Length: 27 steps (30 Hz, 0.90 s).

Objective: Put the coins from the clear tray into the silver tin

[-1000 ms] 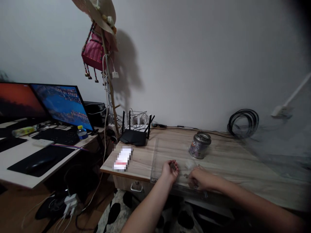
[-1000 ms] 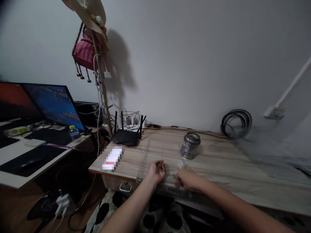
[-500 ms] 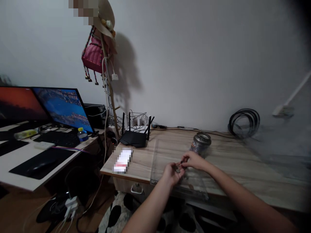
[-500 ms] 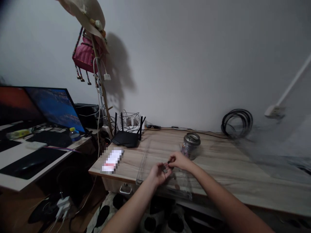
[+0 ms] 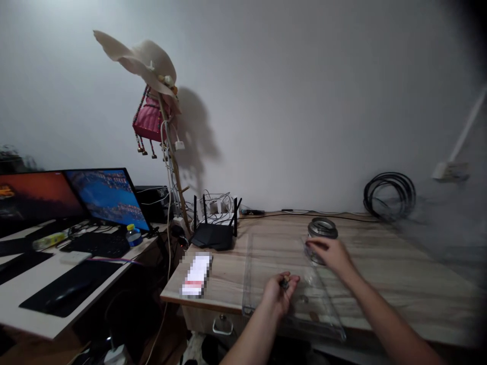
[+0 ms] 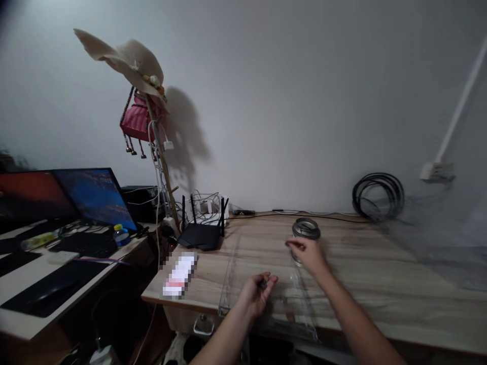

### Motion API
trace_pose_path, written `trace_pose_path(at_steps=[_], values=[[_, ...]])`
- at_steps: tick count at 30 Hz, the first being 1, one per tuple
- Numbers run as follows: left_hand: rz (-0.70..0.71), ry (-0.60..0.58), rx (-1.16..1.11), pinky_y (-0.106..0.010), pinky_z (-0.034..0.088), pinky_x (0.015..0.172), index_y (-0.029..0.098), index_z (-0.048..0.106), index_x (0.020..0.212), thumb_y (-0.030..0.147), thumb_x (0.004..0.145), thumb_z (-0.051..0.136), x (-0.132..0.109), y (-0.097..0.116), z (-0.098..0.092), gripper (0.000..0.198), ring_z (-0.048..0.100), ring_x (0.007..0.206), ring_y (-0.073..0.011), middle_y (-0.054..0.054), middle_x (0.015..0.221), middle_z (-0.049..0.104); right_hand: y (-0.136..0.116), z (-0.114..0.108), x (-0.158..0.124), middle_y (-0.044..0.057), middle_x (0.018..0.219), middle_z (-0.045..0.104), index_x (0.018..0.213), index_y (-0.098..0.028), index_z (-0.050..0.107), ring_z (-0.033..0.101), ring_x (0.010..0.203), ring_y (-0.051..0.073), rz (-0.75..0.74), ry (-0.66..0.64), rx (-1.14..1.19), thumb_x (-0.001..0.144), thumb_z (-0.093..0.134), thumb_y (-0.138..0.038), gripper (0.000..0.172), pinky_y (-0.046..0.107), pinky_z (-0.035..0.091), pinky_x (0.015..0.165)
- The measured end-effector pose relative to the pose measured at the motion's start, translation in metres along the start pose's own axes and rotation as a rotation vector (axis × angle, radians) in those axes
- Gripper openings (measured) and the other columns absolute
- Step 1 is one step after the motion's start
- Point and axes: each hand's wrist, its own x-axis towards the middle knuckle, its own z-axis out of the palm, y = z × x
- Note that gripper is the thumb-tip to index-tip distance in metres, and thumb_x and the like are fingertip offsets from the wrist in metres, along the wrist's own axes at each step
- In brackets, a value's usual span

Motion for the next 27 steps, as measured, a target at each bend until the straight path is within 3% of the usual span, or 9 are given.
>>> trace_pose_path(at_steps=[2, 5, 8, 11, 17, 20, 23, 25, 27], values=[[0.019, 0.004, 0.026, -0.015, 0.051, 0.054, 0.008, 0.051, 0.077, 0.006, 0.075, 0.045, -0.001, 0.000, 0.001, 0.006, 0.063, 0.067, -0.0139, -0.010, 0.072, 0.060, 0.007, -0.028, 0.020, 0.009, 0.086, 0.066, 0.091, -0.018, 0.065, 0.058, 0.074, 0.020, 0.066, 0.191, -0.200, 0.074, 0.043, -0.041, 0.036, 0.029, 0.042, 0.063], [0.085, 0.011, 0.042, -0.013, 0.050, 0.054, 0.008, 0.053, 0.072, 0.006, 0.074, 0.050, -0.002, 0.000, 0.002, 0.004, 0.063, 0.067, -0.0125, -0.007, 0.069, 0.059, 0.015, -0.051, 0.053, 0.008, 0.090, 0.065, 0.092, -0.022, 0.065, 0.057, 0.079, 0.021, 0.150, 0.161, -0.486, 0.074, 0.043, -0.037, 0.033, 0.029, 0.040, 0.060], [0.110, 0.024, 0.090, -0.009, 0.044, 0.043, 0.009, 0.052, 0.069, 0.012, 0.076, 0.053, -0.004, 0.002, 0.004, 0.008, 0.059, 0.053, -0.0069, -0.004, 0.062, 0.057, 0.020, -0.050, 0.079, 0.008, 0.088, 0.066, 0.083, -0.024, 0.068, 0.058, 0.080, 0.022, 0.198, 0.062, -0.576, 0.068, 0.049, -0.031, 0.025, 0.029, 0.039, 0.061], [0.091, 0.033, 0.186, -0.007, 0.025, 0.029, 0.010, 0.051, 0.067, 0.023, 0.078, 0.053, -0.005, 0.004, 0.005, 0.017, 0.041, 0.034, -0.0005, 0.000, 0.052, 0.053, 0.023, -0.040, 0.091, 0.010, 0.085, 0.066, 0.080, -0.023, 0.069, 0.059, 0.078, 0.023, 0.258, 0.048, -0.609, 0.064, 0.051, -0.026, 0.025, 0.030, 0.040, 0.061], [0.027, -0.007, 0.213, -0.012, 0.008, 0.029, 0.012, 0.047, 0.069, 0.033, 0.085, 0.033, -0.003, 0.004, 0.002, 0.029, 0.023, 0.028, -0.0006, 0.004, 0.046, 0.042, 0.026, -0.036, 0.093, 0.011, 0.084, 0.066, 0.080, -0.024, 0.070, 0.059, 0.080, 0.025, 0.279, 0.045, -0.671, 0.063, 0.052, -0.023, 0.025, 0.031, 0.040, 0.063], [-0.030, -0.028, 0.179, -0.012, 0.014, 0.030, 0.012, 0.047, 0.074, 0.023, 0.081, 0.034, -0.003, 0.004, 0.001, 0.018, 0.033, 0.032, -0.0028, 0.001, 0.049, 0.044, 0.022, -0.041, 0.093, 0.011, 0.081, 0.066, 0.079, -0.022, 0.070, 0.059, 0.079, 0.024, 0.259, 0.039, -0.685, 0.063, 0.052, -0.023, 0.023, 0.031, 0.040, 0.065], [-0.031, -0.044, 0.158, -0.012, 0.031, 0.036, 0.010, 0.047, 0.083, 0.015, 0.074, 0.039, -0.005, 0.003, 0.001, 0.013, 0.049, 0.043, -0.0064, -0.004, 0.059, 0.053, 0.008, -0.041, 0.087, 0.013, 0.087, 0.065, 0.087, -0.019, 0.068, 0.056, 0.087, 0.026, 0.192, 0.069, -0.685, 0.068, 0.050, -0.027, 0.028, 0.035, 0.039, 0.072], [0.000, -0.057, 0.170, -0.014, 0.039, 0.044, 0.009, 0.047, 0.088, 0.009, 0.072, 0.041, -0.005, 0.002, 0.001, 0.018, 0.057, 0.053, -0.0095, -0.009, 0.069, 0.059, -0.007, -0.031, 0.073, 0.012, 0.095, 0.064, 0.096, -0.020, 0.065, 0.053, 0.093, 0.024, 0.108, 0.097, -0.669, 0.074, 0.044, -0.030, 0.032, 0.034, 0.037, 0.076], [0.052, -0.061, 0.196, -0.015, 0.042, 0.047, 0.008, 0.048, 0.089, 0.005, 0.073, 0.041, -0.005, 0.000, 0.001, 0.018, 0.060, 0.060, -0.0112, -0.011, 0.075, 0.061, -0.022, -0.014, 0.047, 0.007, 0.094, 0.065, 0.094, -0.023, 0.065, 0.054, 0.089, 0.019, -0.036, 0.006, -0.573, 0.077, 0.040, -0.031, 0.031, 0.029, 0.038, 0.075]])
